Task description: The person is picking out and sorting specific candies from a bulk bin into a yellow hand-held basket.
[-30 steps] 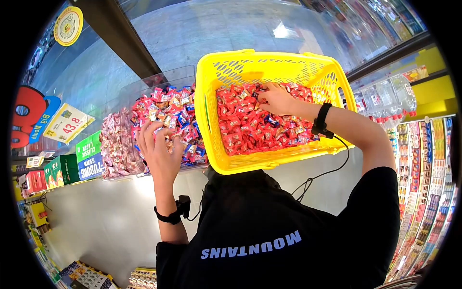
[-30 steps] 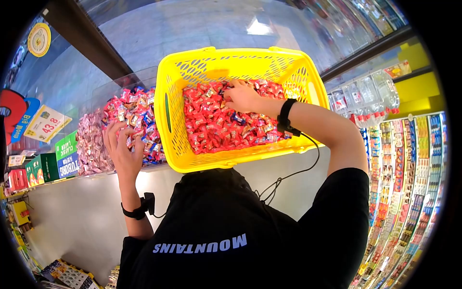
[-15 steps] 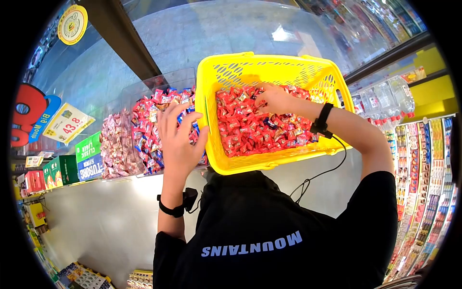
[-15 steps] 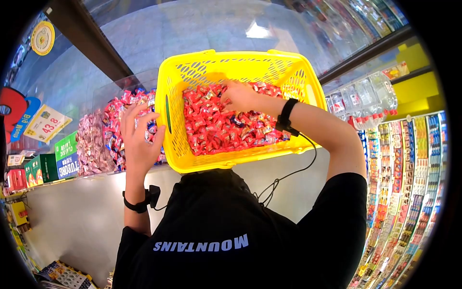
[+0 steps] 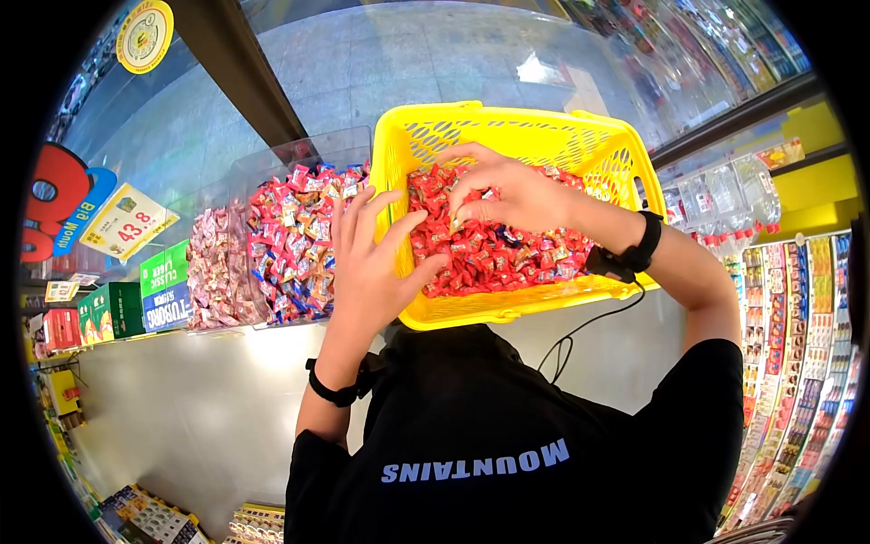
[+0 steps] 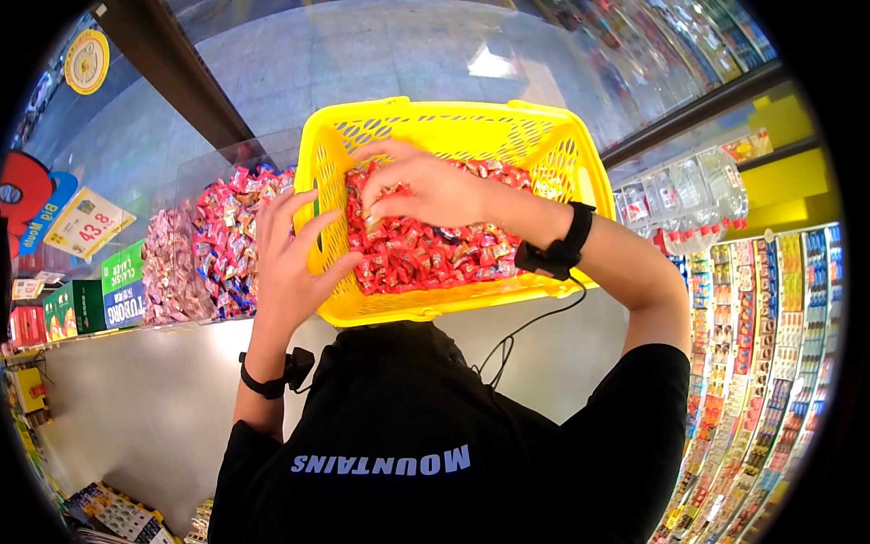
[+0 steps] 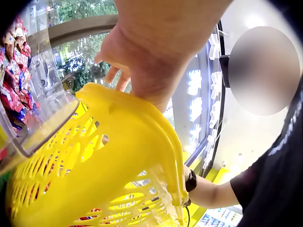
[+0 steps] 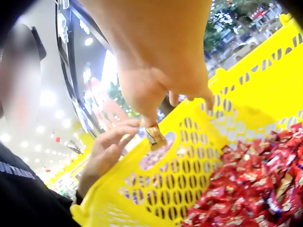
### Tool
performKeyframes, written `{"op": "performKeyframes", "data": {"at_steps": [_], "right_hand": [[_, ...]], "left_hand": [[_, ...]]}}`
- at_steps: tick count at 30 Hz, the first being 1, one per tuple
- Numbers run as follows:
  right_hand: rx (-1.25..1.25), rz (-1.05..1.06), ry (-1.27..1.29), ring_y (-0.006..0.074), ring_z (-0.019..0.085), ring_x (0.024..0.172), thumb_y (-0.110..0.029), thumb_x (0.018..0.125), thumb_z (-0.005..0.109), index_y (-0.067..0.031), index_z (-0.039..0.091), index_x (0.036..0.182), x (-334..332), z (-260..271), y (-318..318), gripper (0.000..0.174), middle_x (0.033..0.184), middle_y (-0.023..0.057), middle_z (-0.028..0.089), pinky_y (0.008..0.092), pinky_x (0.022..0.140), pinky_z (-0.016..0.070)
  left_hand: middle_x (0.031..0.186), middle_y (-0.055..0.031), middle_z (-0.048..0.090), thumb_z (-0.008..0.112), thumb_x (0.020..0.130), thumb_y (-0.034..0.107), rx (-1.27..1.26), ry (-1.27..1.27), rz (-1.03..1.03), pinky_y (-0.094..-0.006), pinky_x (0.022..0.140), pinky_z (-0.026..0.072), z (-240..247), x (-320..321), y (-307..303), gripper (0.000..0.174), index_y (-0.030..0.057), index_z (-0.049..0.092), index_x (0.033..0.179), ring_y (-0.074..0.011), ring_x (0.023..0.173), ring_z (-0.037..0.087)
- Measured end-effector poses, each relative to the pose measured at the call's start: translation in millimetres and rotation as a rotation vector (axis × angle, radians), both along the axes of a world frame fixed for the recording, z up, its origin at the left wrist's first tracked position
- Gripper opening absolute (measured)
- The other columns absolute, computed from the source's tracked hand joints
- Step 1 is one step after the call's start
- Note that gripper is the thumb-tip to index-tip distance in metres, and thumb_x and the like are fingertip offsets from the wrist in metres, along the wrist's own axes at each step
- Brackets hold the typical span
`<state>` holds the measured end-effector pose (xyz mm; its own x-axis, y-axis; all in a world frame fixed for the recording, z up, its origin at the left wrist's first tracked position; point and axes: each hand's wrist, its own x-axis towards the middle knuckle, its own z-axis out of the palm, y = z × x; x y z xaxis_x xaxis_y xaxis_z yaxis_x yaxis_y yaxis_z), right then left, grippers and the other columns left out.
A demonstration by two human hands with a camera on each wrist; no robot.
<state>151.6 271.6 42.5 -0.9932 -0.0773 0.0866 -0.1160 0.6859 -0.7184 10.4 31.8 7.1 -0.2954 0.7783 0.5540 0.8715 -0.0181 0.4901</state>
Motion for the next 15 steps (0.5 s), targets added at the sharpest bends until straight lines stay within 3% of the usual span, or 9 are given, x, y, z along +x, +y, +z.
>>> {"op": "performKeyframes", "data": {"at_steps": [4,6,9,10,15], "right_hand": [[-0.167,0.022,0.074,0.0335,0.047,0.145,-0.013,0.099,0.076,-0.0094,0.075,0.106,-4.6,6.7,-27.8,0.009,0.15,0.0178,0.054,0.0468,0.116,0.0409],[-0.205,-0.008,0.056,0.0336,0.048,0.146,-0.017,0.099,0.076,-0.0106,0.074,0.113,-5.2,1.7,-28.7,0.016,0.152,0.018,0.054,0.0458,0.117,0.0415],[0.036,-0.052,0.008,0.0354,0.048,0.146,-0.022,0.099,0.078,-0.0129,0.071,0.122,-7.4,-15.6,-10.0,0.025,0.153,0.0177,0.053,0.0458,0.119,0.0421],[0.286,-0.074,-0.031,0.0382,0.048,0.146,-0.026,0.097,0.077,-0.0156,0.07,0.128,-5.3,-31.7,2.0,0.033,0.152,0.0174,0.054,0.0479,0.12,0.0425],[0.781,-0.166,0.025,0.0381,0.051,0.143,-0.02,0.091,0.074,-0.0188,0.071,0.13,-4.9,-125.6,50.0,0.039,0.147,0.0167,0.056,0.0514,0.117,0.0454]], "left_hand": [[0.137,-0.0071,0.063,0.091,0.078,0.027,0.084,0.054,-0.025,-0.0652,0.123,0.028,-6.4,-0.2,5.9,0.03,0.0151,0.08,0.103,-0.0372,0.138,0.053],[0.134,-0.0059,0.065,0.091,0.077,0.025,0.116,0.087,0.037,-0.0649,0.123,0.0284,-3.0,-4.1,1.3,0.026,0.0153,0.081,0.098,-0.0358,0.137,0.054],[0.133,-0.0044,0.067,0.091,0.075,0.022,0.142,0.124,0.151,-0.0641,0.123,0.029,-5.8,-18.9,-14.0,0.021,0.0161,0.082,0.093,-0.0344,0.137,0.055],[0.133,-0.004,0.067,0.09,0.075,0.02,0.145,0.134,0.192,-0.0638,0.123,0.0292,-8.0,-25.3,-21.5,0.02,0.0165,0.082,0.092,-0.0341,0.138,0.054],[0.139,-0.0012,0.066,0.089,0.078,0.021,-0.009,0.155,0.391,-0.0615,0.124,0.029,-30.1,-51.7,-52.3,0.015,0.018,0.085,0.092,-0.0342,0.142,0.051]]}}
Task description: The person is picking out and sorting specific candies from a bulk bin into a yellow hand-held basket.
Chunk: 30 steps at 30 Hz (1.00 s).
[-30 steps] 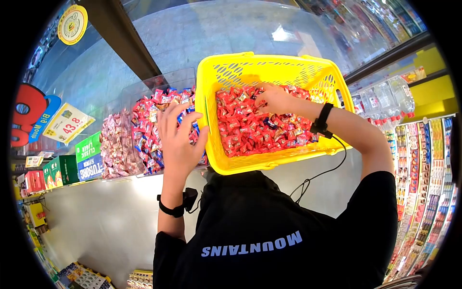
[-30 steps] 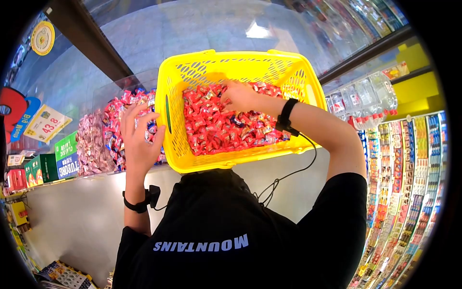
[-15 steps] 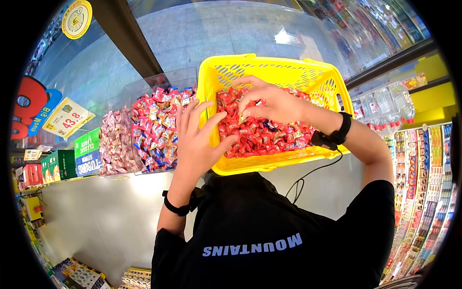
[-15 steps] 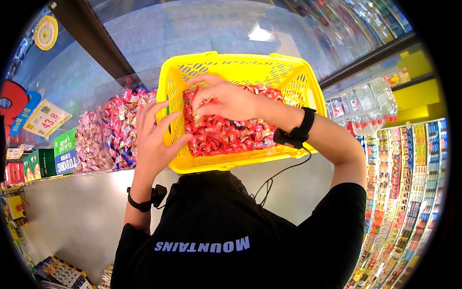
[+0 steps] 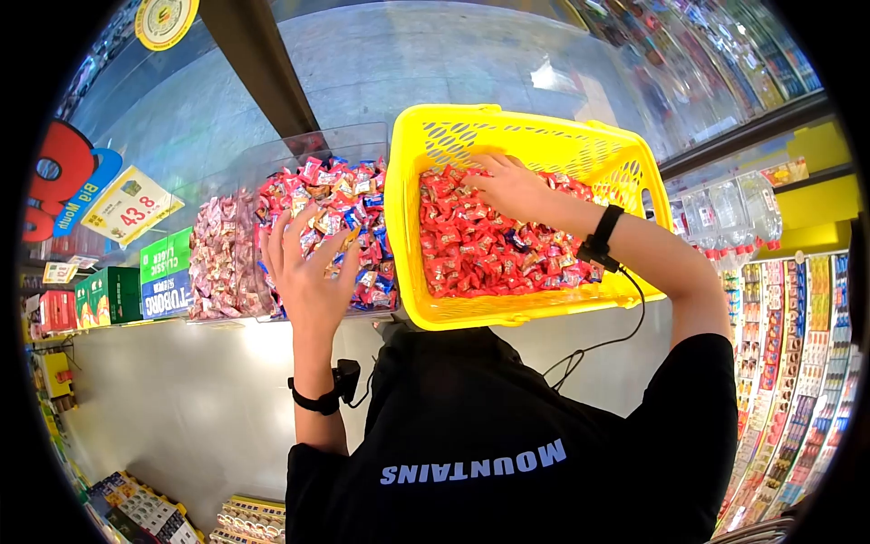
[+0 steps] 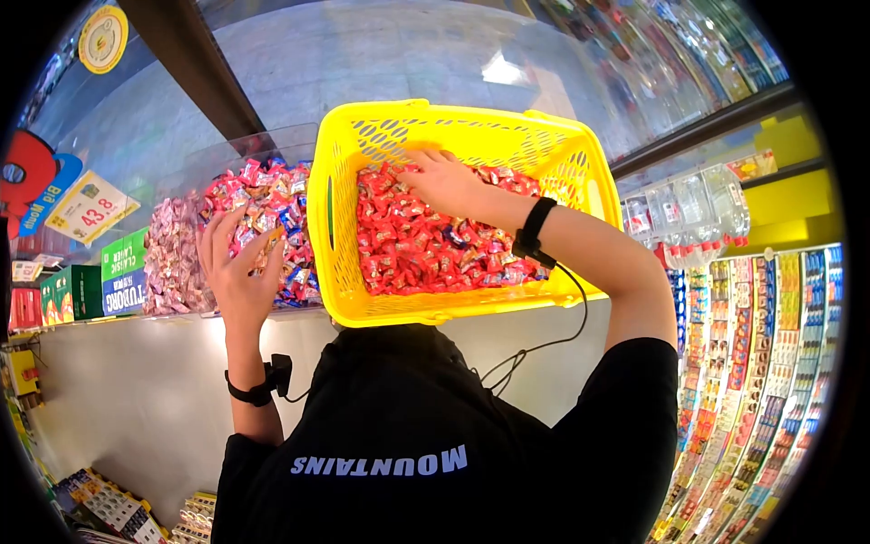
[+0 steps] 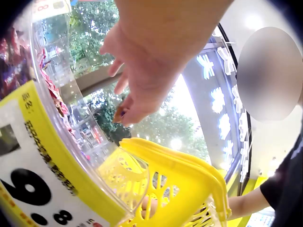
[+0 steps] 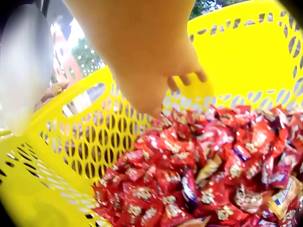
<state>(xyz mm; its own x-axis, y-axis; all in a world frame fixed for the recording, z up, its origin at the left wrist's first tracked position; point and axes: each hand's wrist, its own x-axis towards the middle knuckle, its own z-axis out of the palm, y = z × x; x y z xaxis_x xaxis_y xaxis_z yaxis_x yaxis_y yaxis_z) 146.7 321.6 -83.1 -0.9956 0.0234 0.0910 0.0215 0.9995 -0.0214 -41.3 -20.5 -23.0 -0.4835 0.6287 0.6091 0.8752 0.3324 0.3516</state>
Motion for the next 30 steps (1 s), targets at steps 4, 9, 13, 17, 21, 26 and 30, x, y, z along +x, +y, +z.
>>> {"op": "performKeyframes", "data": {"at_steps": [4,9,13,17,21,26,30], "right_hand": [[0.118,-0.034,0.009,0.0359,0.053,0.139,-0.016,0.083,0.075,-0.0169,0.07,0.128,0.4,-27.1,-2.6,0.045,0.14,0.0152,0.058,0.0506,0.111,0.0497],[0.136,-0.1,-0.048,0.0336,0.053,0.137,-0.013,0.082,0.074,-0.0115,0.072,0.122,-0.6,-25.3,-9.4,0.04,0.139,0.0175,0.057,0.0476,0.106,0.0521],[0.161,-0.117,-0.017,0.034,0.054,0.136,-0.014,0.08,0.074,-0.009,0.076,0.108,-0.2,-27.0,-11.5,0.028,0.139,0.017,0.058,0.0467,0.105,0.0524],[0.115,-0.119,0.083,0.0347,0.054,0.136,-0.016,0.081,0.073,-0.0083,0.077,0.094,1.5,-33.7,-13.3,0.015,0.143,0.0175,0.058,0.0489,0.105,0.0524],[-0.043,-0.199,0.0,0.036,0.054,0.138,-0.02,0.085,0.075,-0.0098,0.077,0.092,-1.4,-8.6,-20.9,0.012,0.146,0.0167,0.058,0.0508,0.106,0.0519],[-0.288,-0.135,0.003,0.0367,0.058,0.135,-0.021,0.085,0.082,-0.0117,0.078,0.094,-11.6,67.2,-37.7,0.013,0.147,0.0137,0.058,0.0475,0.108,0.0516],[-0.363,0.088,0.129,0.0361,0.06,0.132,-0.02,0.081,0.087,-0.0087,0.076,0.089,-9.5,114.2,-77.9,0.017,0.146,0.0134,0.059,0.0465,0.108,0.0522]], "left_hand": [[0.147,-0.0042,0.06,0.09,0.08,0.026,-0.161,-0.043,0.049,-0.0623,0.124,0.0279,-19.2,-10.1,-14.9,0.031,0.0181,0.082,0.109,-0.0358,0.145,0.047],[0.151,-0.0098,0.056,0.089,0.081,0.025,-0.202,-0.099,0.003,-0.0606,0.123,0.0296,-16.6,-3.3,-15.7,0.046,0.0169,0.077,0.125,-0.0398,0.146,0.044],[0.15,-0.009,0.056,0.09,0.08,0.024,-0.111,-0.128,-0.091,-0.0632,0.125,0.0266,-16.2,1.8,-0.5,0.042,0.0176,0.077,0.12,-0.0388,0.146,0.045],[0.149,-0.01,0.056,0.087,0.081,0.018,-0.081,-0.167,-0.154,-0.0654,0.125,0.0246,-10.1,13.9,12.6,0.037,0.0166,0.078,0.117,-0.0391,0.146,0.045],[0.15,-0.0115,0.057,0.084,0.083,0.012,-0.073,-0.121,-0.173,-0.059,0.122,0.0313,-0.8,18.4,17.7,0.033,0.0124,0.077,0.115,-0.0401,0.146,0.045],[0.143,-0.0093,0.06,0.083,0.082,0.014,0.046,-0.099,-0.169,-0.0658,0.124,0.027,6.3,20.4,24.8,0.03,0.0146,0.077,0.111,-0.0383,0.143,0.049],[0.141,-0.0104,0.062,0.077,0.081,0.007,0.132,-0.041,-0.142,-0.0629,0.122,0.0307,22.7,26.5,30.1,0.029,0.0131,0.076,0.11,-0.0389,0.139,0.052]]}}
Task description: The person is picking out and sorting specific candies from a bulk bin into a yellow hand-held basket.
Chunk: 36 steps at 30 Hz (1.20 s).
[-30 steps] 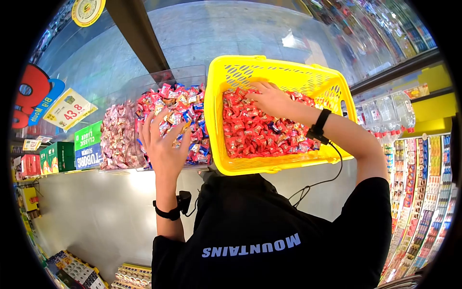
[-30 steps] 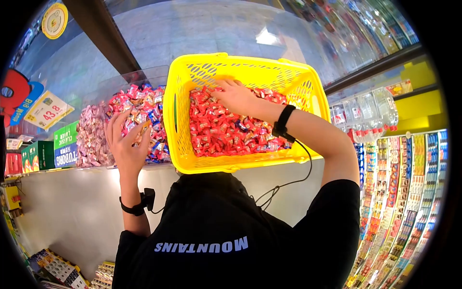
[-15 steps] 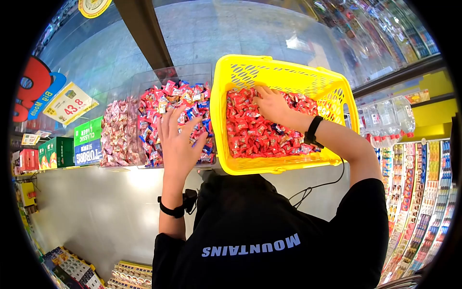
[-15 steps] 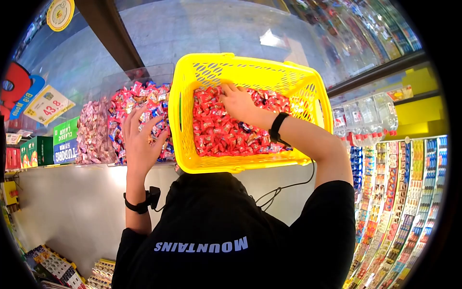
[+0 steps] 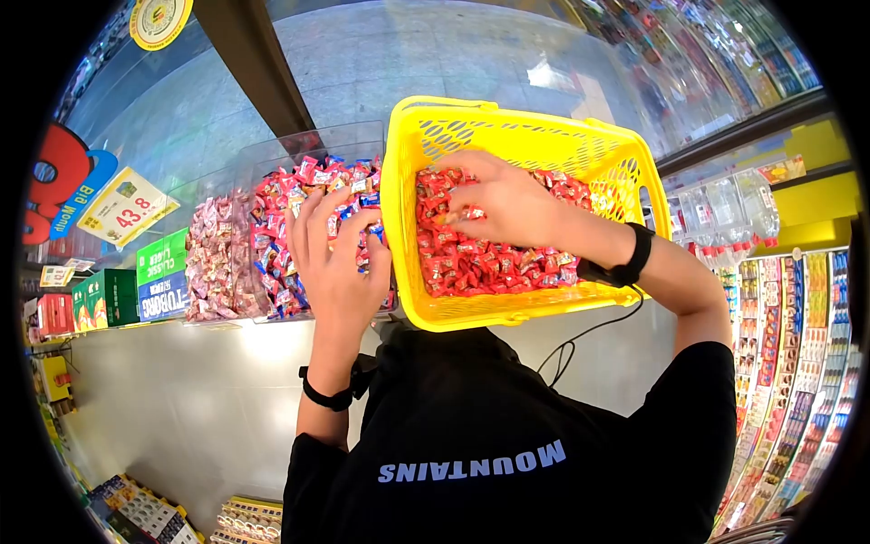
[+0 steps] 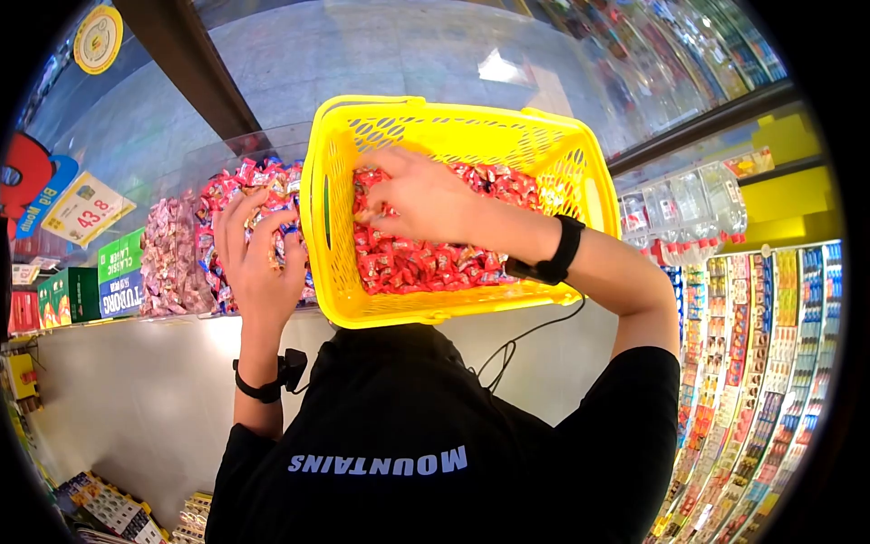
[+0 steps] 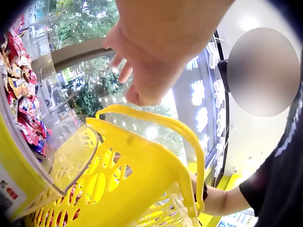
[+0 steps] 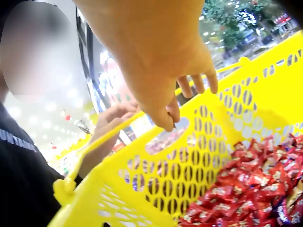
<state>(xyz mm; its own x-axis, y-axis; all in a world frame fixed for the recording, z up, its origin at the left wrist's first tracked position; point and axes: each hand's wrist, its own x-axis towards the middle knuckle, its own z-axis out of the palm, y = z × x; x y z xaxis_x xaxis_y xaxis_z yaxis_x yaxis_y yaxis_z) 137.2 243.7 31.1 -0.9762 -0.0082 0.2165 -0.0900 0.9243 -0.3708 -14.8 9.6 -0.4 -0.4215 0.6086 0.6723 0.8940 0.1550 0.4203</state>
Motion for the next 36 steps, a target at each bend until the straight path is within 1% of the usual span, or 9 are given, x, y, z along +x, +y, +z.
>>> {"op": "performKeyframes", "data": {"at_steps": [2,6,11,15,18,25,28,31,36], "right_hand": [[0.005,0.071,0.05,0.0355,0.061,0.131,-0.02,0.08,0.088,-0.0078,0.075,0.087,3.5,10.8,-16.9,0.019,0.144,0.0131,0.06,0.0462,0.108,0.0524],[-0.052,0.111,0.082,0.0348,0.063,0.128,-0.022,0.08,0.088,-0.0081,0.077,0.088,8.6,15.1,-35.0,0.019,0.139,0.0127,0.061,0.0462,0.108,0.0524],[-0.037,0.08,0.004,0.0343,0.063,0.128,-0.019,0.081,0.087,-0.0103,0.078,0.096,17.5,2.9,-10.3,0.02,0.143,0.0147,0.06,0.0465,0.107,0.0533],[0.19,-0.11,-0.493,0.0369,0.06,0.131,-0.029,0.082,0.086,-0.0113,0.079,0.108,38.1,-41.7,61.4,0.032,0.142,0.017,0.061,0.0486,0.109,0.0491],[-0.079,-0.176,-0.754,0.0379,0.058,0.133,-0.034,0.082,0.085,-0.0141,0.08,0.107,46.4,-81.1,106.0,0.032,0.141,0.0174,0.06,0.0541,0.111,0.0457],[0.45,-0.123,-0.741,0.038,0.046,0.143,-0.032,0.078,0.086,-0.0216,0.083,0.102,58.1,-103.6,82.9,0.027,0.143,0.0098,0.057,0.0676,0.108,0.0424],[0.469,-0.106,-0.633,0.037,0.052,0.139,-0.032,0.079,0.085,-0.0198,0.083,0.103,53.3,-92.6,81.0,0.028,0.143,0.0127,0.057,0.0631,0.109,0.0443],[0.24,-0.187,-0.728,0.0378,0.055,0.137,-0.029,0.08,0.082,-0.0173,0.082,0.101,34.2,-45.9,84.9,0.024,0.152,0.0146,0.055,0.0518,0.115,0.044],[-0.186,0.004,-0.418,0.0396,0.056,0.137,-0.029,0.088,0.083,-0.0118,0.081,0.107,24.5,14.3,54.2,0.026,0.153,0.0175,0.054,0.0473,0.114,0.0466]], "left_hand": [[0.14,-0.0121,0.064,0.073,0.08,0.0,0.069,-0.033,-0.05,-0.0592,0.121,0.0344,7.8,5.6,2.8,0.031,0.0098,0.075,0.109,-0.0401,0.138,0.054],[0.137,-0.0091,0.066,0.09,0.076,0.015,-0.048,-0.03,-0.319,-0.0628,0.122,0.0328,12.7,20.3,9.1,0.035,0.0146,0.078,0.109,-0.0391,0.137,0.055],[0.131,-0.007,0.068,0.088,0.08,0.014,-0.056,-0.013,-0.247,-0.0631,0.122,0.0316,0.2,15.9,4.7,0.023,0.0143,0.077,0.1,-0.038,0.136,0.055],[0.131,-0.0082,0.067,0.085,0.083,0.01,-0.071,-0.056,-0.105,-0.0592,0.121,0.034,-23.4,-6.3,-12.6,0.019,0.0113,0.075,0.099,-0.0386,0.135,0.055],[0.134,-0.0064,0.065,0.086,0.082,0.011,-0.078,-0.103,-0.043,-0.0576,0.12,0.0357,-38.7,-23.7,-29.7,0.023,0.0116,0.074,0.101,-0.0382,0.137,0.054],[0.147,-0.008,0.059,0.087,0.085,0.016,-0.177,-0.081,0.06,-0.0562,0.12,0.0358,-47.2,-31.0,-36.2,0.029,0.0126,0.076,0.112,-0.0383,0.144,0.047],[0.147,-0.0089,0.059,0.087,0.084,0.015,-0.119,-0.102,0.019,-0.0568,0.121,0.0347,-42.7,-27.1,-32.8,0.031,0.0136,0.077,0.114,-0.0381,0.143,0.048],[0.146,-0.0097,0.06,0.086,0.085,0.014,-0.056,-0.106,-0.039,-0.0581,0.122,0.0337,-29.8,-21.7,-27.1,0.031,0.0144,0.077,0.115,-0.0382,0.142,0.051],[0.147,-0.0137,0.059,0.087,0.079,0.007,-0.042,-0.071,-0.23,-0.0551,0.12,0.0374,8.5,4.0,-1.6,0.037,0.0096,0.077,0.115,-0.0398,0.142,0.051]]}}
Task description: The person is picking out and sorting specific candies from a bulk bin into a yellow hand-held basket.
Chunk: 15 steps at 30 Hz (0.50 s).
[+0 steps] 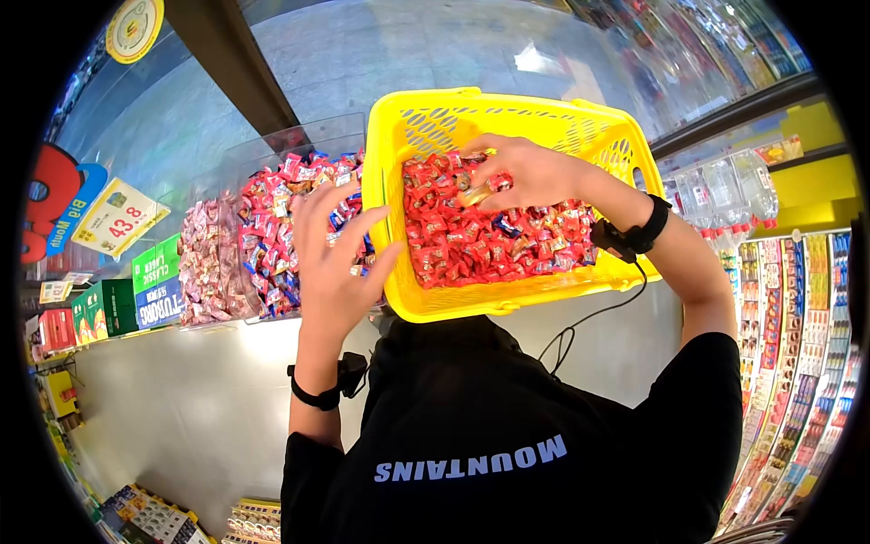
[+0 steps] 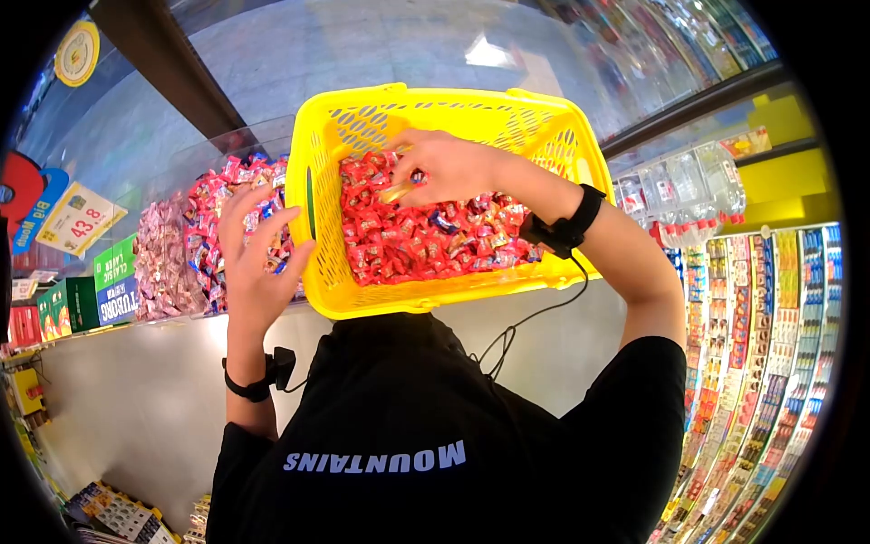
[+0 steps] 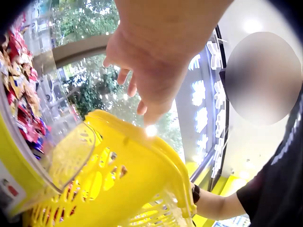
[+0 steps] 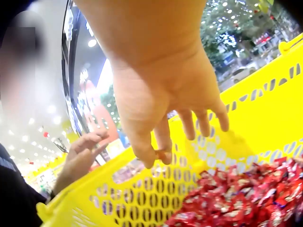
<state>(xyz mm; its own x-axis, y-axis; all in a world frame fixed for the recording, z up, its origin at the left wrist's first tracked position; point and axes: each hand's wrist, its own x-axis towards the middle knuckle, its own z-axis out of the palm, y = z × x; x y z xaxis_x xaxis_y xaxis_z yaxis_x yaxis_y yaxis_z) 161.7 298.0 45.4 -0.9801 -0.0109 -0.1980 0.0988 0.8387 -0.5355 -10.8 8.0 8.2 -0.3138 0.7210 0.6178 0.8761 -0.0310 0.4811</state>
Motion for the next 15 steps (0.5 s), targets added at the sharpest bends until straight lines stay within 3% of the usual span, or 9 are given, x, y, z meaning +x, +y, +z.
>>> {"op": "performKeyframes", "data": {"at_steps": [1,5,9,12,13,15], "right_hand": [[-0.081,0.04,0.055,0.0396,0.056,0.137,-0.028,0.088,0.083,-0.0113,0.081,0.107,-0.7,1.9,-8.8,0.026,0.153,0.0178,0.054,0.0467,0.114,0.0467],[-0.248,0.171,0.167,0.0391,0.061,0.13,-0.035,0.088,0.084,-0.0086,0.082,0.109,-4.4,5.8,-42.5,0.034,0.143,0.022,0.06,0.0457,0.111,0.0485],[-0.356,0.096,0.033,0.0399,0.06,0.131,-0.036,0.088,0.084,-0.0049,0.08,0.102,1.9,18.0,-50.3,0.035,0.144,0.0224,0.06,0.0459,0.111,0.048],[-0.166,0.117,-0.024,0.0427,0.057,0.134,-0.037,0.086,0.085,-0.0063,0.081,0.1,15.5,-7.3,-31.4,0.034,0.147,0.0229,0.058,0.0461,0.113,0.0459],[0.047,0.159,-0.063,0.0394,0.052,0.142,-0.032,0.084,0.088,-0.0142,0.081,0.103,23.8,-17.2,-23.4,0.027,0.157,0.0193,0.049,0.0487,0.116,0.0436],[0.226,0.195,-0.228,0.0408,0.04,0.15,-0.033,0.083,0.088,-0.0159,0.082,0.105,38.4,-27.3,-13.2,0.028,0.162,0.0191,0.044,0.0522,0.12,0.0382]], "left_hand": [[0.146,-0.0126,0.059,0.09,0.075,0.01,-0.034,0.014,-0.039,-0.0597,0.122,0.034,3.7,5.3,6.5,0.042,0.0137,0.078,0.116,-0.0403,0.142,0.05],[0.143,-0.0077,0.062,0.094,0.07,0.017,-0.023,0.094,-0.151,-0.0648,0.125,0.0274,10.6,24.9,27.9,0.041,0.021,0.081,0.109,-0.0387,0.14,0.052],[0.136,-0.0034,0.065,0.092,0.072,0.015,0.007,0.124,-0.215,-0.0654,0.126,0.0251,7.2,29.0,32.7,0.035,0.0199,0.079,0.103,-0.0374,0.139,0.052],[0.134,-0.0067,0.065,0.09,0.076,0.011,-0.05,0.109,-0.13,-0.0646,0.125,0.0276,3.0,27.3,28.2,0.032,0.0142,0.074,0.104,-0.0378,0.139,0.053],[0.133,-0.008,0.065,0.089,0.077,0.009,-0.031,0.11,-0.099,-0.0638,0.124,0.029,0.5,23.4,25.3,0.031,0.0127,0.073,0.103,-0.0382,0.139,0.053],[0.132,-0.0106,0.065,0.086,0.079,0.005,0.006,0.111,-0.036,-0.0621,0.123,0.0318,-6.8,9.7,17.0,0.03,0.0097,0.07,0.103,-0.0389,0.139,0.053]]}}
